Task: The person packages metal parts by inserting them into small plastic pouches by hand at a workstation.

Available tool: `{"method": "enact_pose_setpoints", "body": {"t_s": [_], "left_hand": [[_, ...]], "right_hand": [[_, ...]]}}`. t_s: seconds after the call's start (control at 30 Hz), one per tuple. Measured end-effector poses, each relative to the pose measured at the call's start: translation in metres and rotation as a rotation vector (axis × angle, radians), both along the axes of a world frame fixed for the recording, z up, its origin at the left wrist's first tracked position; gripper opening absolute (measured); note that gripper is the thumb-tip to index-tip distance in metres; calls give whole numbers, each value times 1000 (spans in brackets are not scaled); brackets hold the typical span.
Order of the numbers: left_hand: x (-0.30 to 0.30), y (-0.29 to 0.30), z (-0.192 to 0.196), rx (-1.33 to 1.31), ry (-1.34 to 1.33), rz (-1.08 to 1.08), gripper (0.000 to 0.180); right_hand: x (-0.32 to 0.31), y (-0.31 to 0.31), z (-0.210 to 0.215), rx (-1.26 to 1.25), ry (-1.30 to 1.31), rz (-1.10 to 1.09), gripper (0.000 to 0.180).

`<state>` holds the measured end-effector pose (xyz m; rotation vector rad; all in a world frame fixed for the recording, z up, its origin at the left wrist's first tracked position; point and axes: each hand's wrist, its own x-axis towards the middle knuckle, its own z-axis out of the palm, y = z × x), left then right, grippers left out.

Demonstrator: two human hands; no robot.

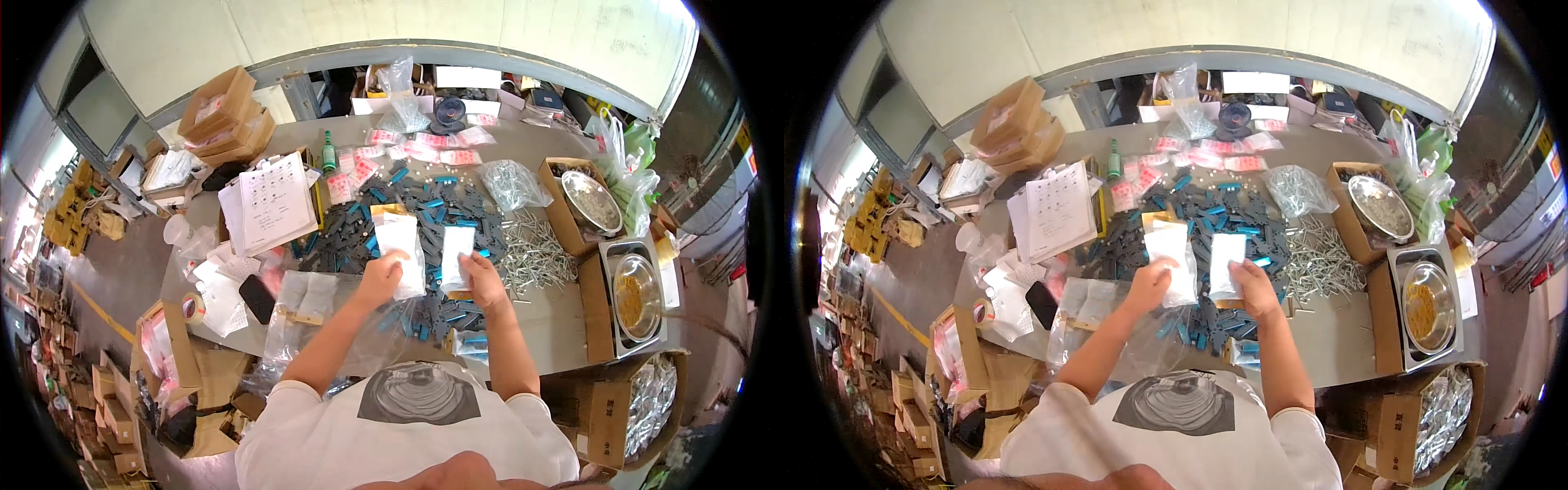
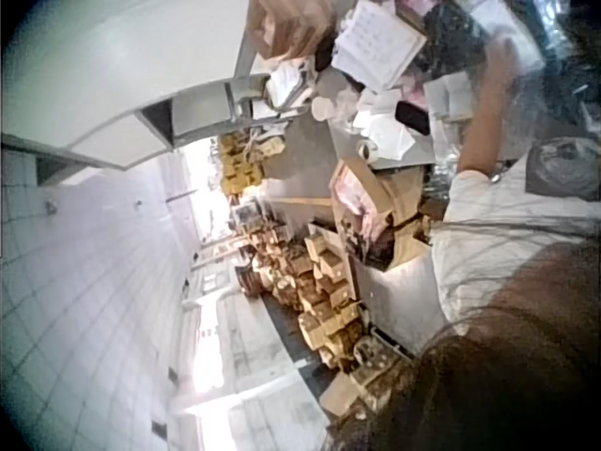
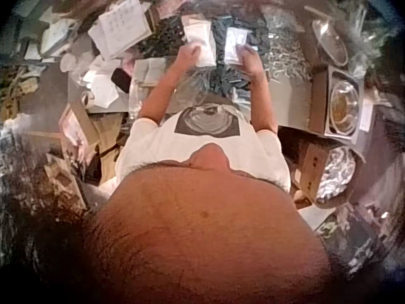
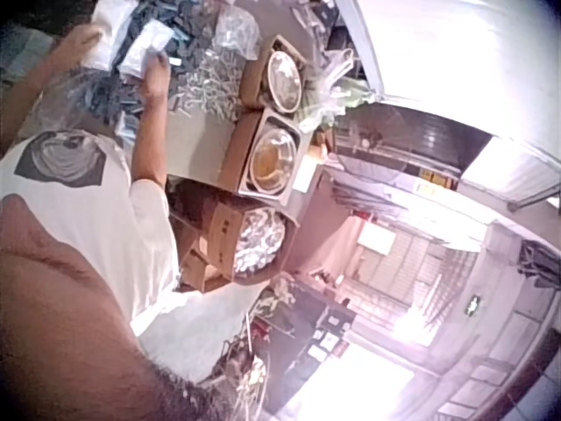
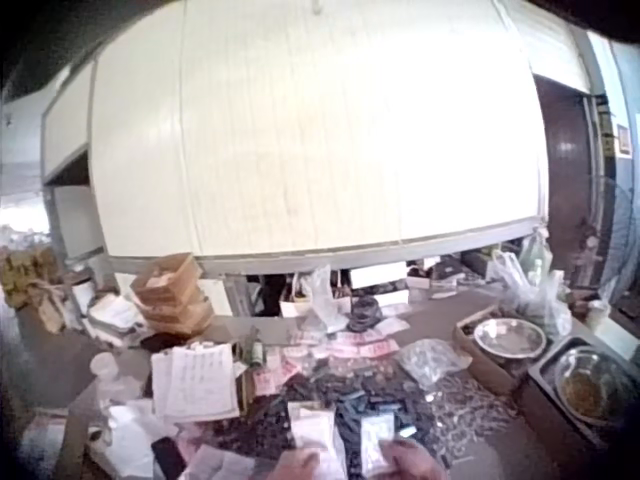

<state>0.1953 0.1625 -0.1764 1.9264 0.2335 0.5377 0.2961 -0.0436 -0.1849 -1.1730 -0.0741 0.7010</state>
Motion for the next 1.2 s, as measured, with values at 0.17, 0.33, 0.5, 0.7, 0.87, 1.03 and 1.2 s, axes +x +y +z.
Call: {"method": "enact_pose_setpoints", "body": {"t_s": [0.17, 0.33, 0.5, 0.7, 0.87, 1.03, 1.2], "left_hand": [[-4, -28, -6, 107, -24, -258, 18], [-10, -51, -9, -146, -143, -160, 37], [-12, -41, -6, 134, -186, -254, 41], [-9, -36, -3, -503, 274, -444, 24], [-10, -25, -22, -488, 200, -306, 25], [-10, -14, -31, -483, 236, -242, 25], [-8, -25, -17, -331, 316, -219, 22]], "right_hand": [[-27, 26, 2, 125, 2, 164, 42], [-40, 32, -2, -135, -11, -32, 63], [-34, 21, -6, -90, -361, -15, 74], [-42, 3, 22, -364, -662, 387, 77], [-35, -44, -24, -523, -473, 569, 64], [-77, -80, -76, -1209, -987, 728, 52], [-77, -79, -82, -1305, -1045, 564, 51]]}}
